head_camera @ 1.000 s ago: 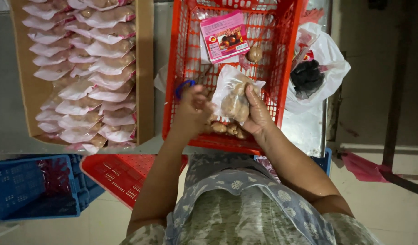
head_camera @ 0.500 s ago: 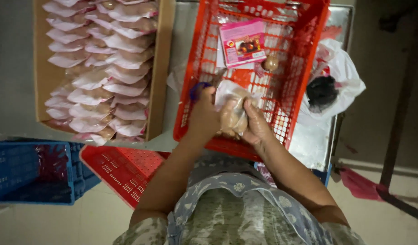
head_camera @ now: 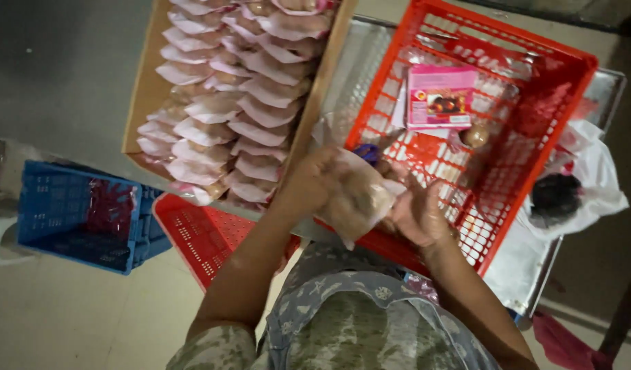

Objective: The person picks up food items from a red basket and places them into small plastic bags, then places the filled bags into a cardboard box.

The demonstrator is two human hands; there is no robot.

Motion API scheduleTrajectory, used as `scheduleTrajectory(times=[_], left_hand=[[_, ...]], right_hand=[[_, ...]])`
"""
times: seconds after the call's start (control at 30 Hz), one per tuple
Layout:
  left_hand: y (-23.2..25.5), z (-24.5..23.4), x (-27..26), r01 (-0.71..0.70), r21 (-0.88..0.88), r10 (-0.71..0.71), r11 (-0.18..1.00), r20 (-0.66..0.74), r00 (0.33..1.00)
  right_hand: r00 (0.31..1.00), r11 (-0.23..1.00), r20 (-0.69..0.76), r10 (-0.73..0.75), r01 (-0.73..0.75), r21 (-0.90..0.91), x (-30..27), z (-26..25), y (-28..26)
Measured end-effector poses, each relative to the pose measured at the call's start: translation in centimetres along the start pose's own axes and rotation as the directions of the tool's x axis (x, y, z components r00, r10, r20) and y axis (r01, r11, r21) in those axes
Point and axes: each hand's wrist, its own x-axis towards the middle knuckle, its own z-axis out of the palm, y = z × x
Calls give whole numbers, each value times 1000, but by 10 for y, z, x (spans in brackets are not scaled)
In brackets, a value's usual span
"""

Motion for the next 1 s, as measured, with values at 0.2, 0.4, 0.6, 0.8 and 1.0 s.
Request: scheduleTrajectory(times=[0.2, 0.4, 0.6, 0.8, 1.0], left_hand=[[-25, -131, -3, 168, 366, -10, 915, -397, 918], [23, -182, 59, -191, 366, 407, 911, -722, 559], [42, -213, 121, -49, -317, -258, 947, -844, 470], [4, -159, 79, 111, 196, 41, 974, -638, 769], [-71, -252, 78, 499, 83, -367, 862, -578, 729]], right_hand=[[960, 985, -274, -53, 5, -171, -14, -40, -19], [898, 973, -414, -152, 63, -221, -3, -32, -22], [851, 947, -447, -276, 161, -277, 19, 21, -29], [664, 822, -611, -431, 9, -570, 34, -26, -24], [646, -50, -264, -716, -425, -904, 93, -81, -81]])
